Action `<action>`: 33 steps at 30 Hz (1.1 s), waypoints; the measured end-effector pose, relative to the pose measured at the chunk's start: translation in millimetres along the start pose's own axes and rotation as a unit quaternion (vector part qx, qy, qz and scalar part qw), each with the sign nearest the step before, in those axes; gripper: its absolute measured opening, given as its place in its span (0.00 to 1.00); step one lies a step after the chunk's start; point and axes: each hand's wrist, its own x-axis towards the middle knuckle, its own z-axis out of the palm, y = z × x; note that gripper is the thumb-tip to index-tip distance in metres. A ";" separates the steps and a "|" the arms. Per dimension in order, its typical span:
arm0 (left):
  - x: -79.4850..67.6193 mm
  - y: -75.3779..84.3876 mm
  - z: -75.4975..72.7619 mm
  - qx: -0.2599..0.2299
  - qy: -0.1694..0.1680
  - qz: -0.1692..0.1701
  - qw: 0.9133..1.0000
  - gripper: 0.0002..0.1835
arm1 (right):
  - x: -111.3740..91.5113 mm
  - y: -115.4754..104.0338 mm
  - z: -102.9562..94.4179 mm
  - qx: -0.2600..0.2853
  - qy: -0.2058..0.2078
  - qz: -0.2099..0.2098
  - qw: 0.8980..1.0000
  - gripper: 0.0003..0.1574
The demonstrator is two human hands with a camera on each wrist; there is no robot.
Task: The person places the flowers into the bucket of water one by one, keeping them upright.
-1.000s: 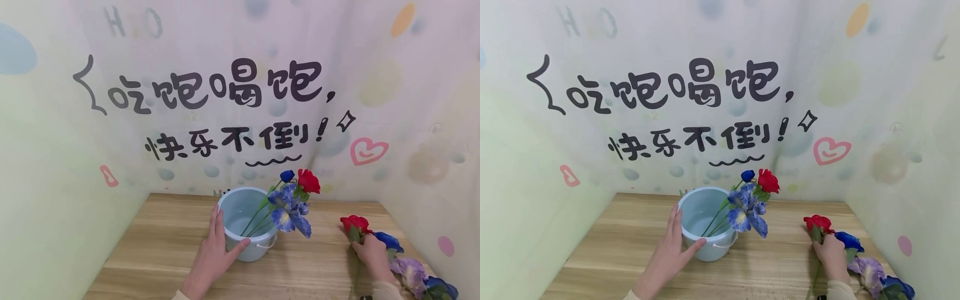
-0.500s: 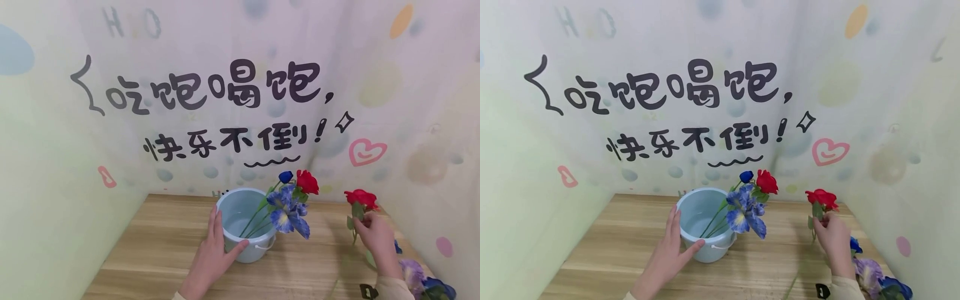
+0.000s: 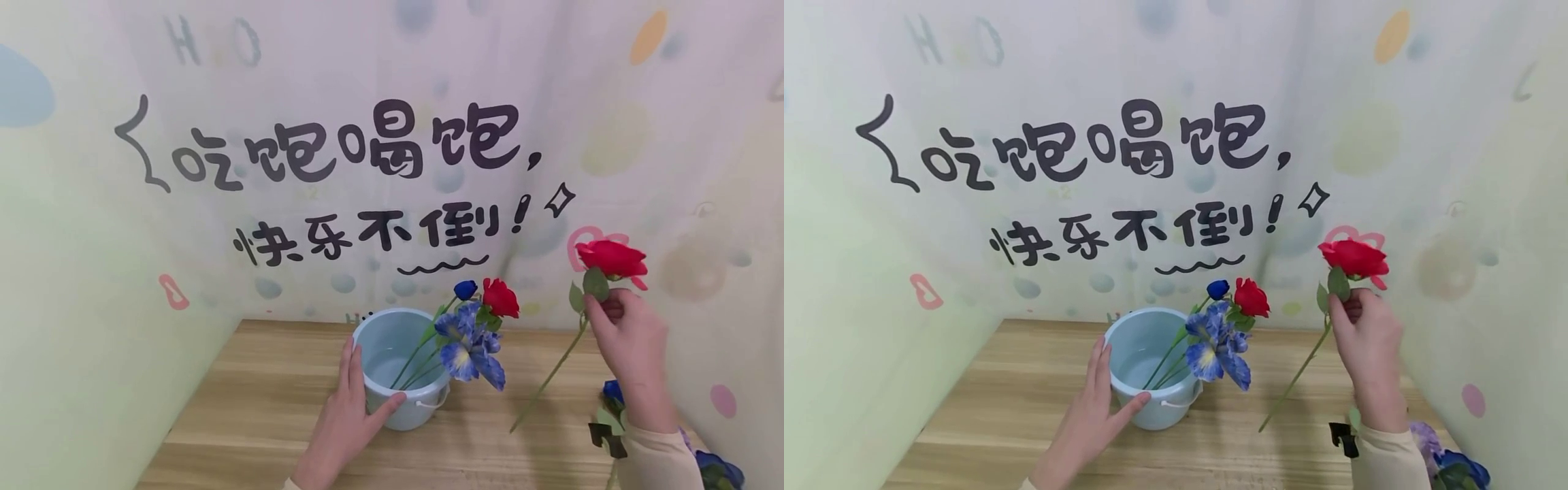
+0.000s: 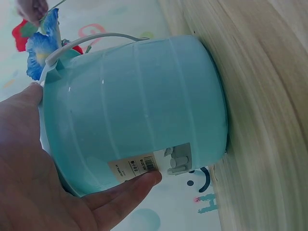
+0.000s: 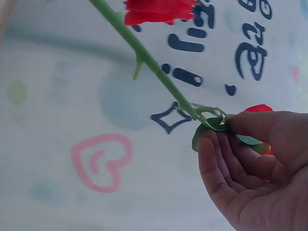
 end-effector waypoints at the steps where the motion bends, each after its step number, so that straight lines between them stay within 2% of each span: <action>1: 0.2 0.1 -0.3 -0.001 -0.001 -0.001 1.000 0.62 | 0.4 -5.0 -2.9 0.003 0.016 -0.003 1.000 0.20; 6: -0.6 0.4 -0.5 -0.002 -0.005 -0.004 1.000 0.62 | 0.8 -28.3 -18.0 0.035 0.095 -0.017 0.995 0.19; 11: -1.9 0.4 -1.0 0.000 0.004 0.001 1.000 0.63 | 1.2 -51.4 -32.9 0.073 0.141 -0.020 0.987 0.21; 18: -1.1 -0.4 0.4 0.004 0.012 0.008 1.000 0.63 | -1.7 -85.1 -45.5 0.144 0.170 -0.025 0.975 0.19; 22: 0.0 -0.6 0.4 -0.002 0.013 0.008 1.000 0.62 | -1.3 -97.6 -50.9 0.194 0.165 -0.013 0.967 0.17; 24: 0.0 -0.6 0.3 -0.003 0.012 0.009 1.000 0.62 | -0.4 -102.1 -52.8 0.232 0.159 -0.005 0.960 0.17; 26: -0.4 -0.4 0.3 -0.003 0.012 0.009 1.000 0.62 | 0.6 -105.9 -53.5 0.279 0.154 -0.004 0.948 0.17; 28: -0.9 0.0 0.1 -0.003 0.012 0.008 1.000 0.63 | 0.9 -109.0 -53.2 0.339 0.153 -0.007 0.928 0.17; 30: -1.1 0.3 -0.1 -0.004 0.011 0.006 1.000 0.63 | 1.2 -111.8 -50.9 0.405 0.156 -0.022 0.900 0.17; 33: -0.9 0.2 -0.4 -0.004 0.009 0.004 1.000 0.63 | 0.6 -116.6 -45.4 0.475 0.164 -0.053 0.863 0.19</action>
